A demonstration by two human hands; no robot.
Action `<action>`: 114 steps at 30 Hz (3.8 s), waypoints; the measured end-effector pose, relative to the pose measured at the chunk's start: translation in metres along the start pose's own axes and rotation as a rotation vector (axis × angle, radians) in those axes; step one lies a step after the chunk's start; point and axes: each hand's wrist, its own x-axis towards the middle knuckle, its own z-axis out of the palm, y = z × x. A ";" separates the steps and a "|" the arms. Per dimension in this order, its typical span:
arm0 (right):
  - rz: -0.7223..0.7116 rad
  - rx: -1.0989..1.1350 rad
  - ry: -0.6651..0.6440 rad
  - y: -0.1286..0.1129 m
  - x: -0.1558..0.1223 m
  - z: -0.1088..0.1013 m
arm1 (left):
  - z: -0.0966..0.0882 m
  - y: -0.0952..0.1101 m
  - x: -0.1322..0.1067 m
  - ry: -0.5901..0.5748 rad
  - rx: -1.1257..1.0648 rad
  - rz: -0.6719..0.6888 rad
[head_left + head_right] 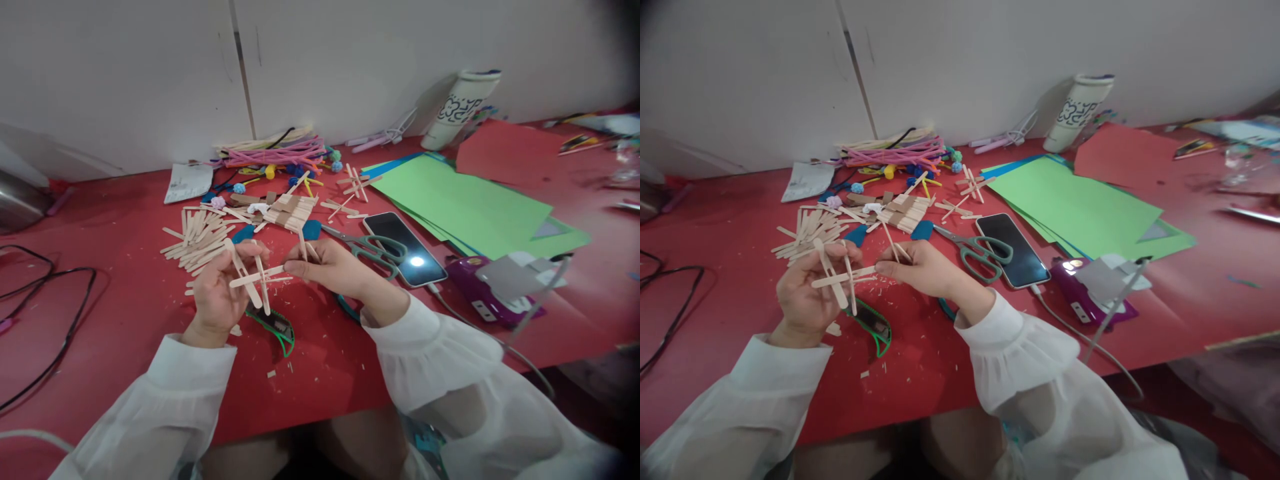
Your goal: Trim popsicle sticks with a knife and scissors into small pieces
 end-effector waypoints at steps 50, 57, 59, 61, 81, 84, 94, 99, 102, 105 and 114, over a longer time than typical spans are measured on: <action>0.365 0.779 -0.016 0.007 0.006 -0.003 | 0.004 0.003 0.011 0.273 -0.167 -0.167; 0.334 0.753 -0.016 0.009 0.006 -0.003 | 0.003 0.004 0.010 0.265 -0.148 -0.172; 0.326 0.719 -0.008 0.010 0.006 -0.002 | 0.003 0.004 0.009 0.243 -0.150 -0.178; 0.343 0.659 0.029 0.011 0.006 -0.001 | 0.002 0.004 0.008 0.224 -0.175 -0.181; 0.386 0.662 0.008 0.009 0.005 0.003 | 0.003 0.003 0.009 0.268 -0.218 -0.207; 0.383 0.700 -0.054 0.010 0.006 0.002 | 0.004 0.004 0.009 0.294 -0.239 -0.217; 0.372 0.664 -0.030 0.010 0.006 0.004 | 0.000 0.001 0.010 0.257 -0.227 -0.183; 0.367 0.636 -0.006 0.011 0.006 0.003 | -0.004 -0.002 0.010 0.228 -0.222 -0.125; 0.380 0.581 0.048 0.010 0.006 0.005 | -0.004 -0.001 0.010 0.226 -0.211 -0.152; 0.404 0.492 0.144 0.007 0.007 0.007 | 0.000 0.003 0.009 0.235 -0.197 -0.203; 0.230 0.407 0.336 0.000 0.004 0.012 | 0.001 0.002 0.008 0.183 -0.195 -0.159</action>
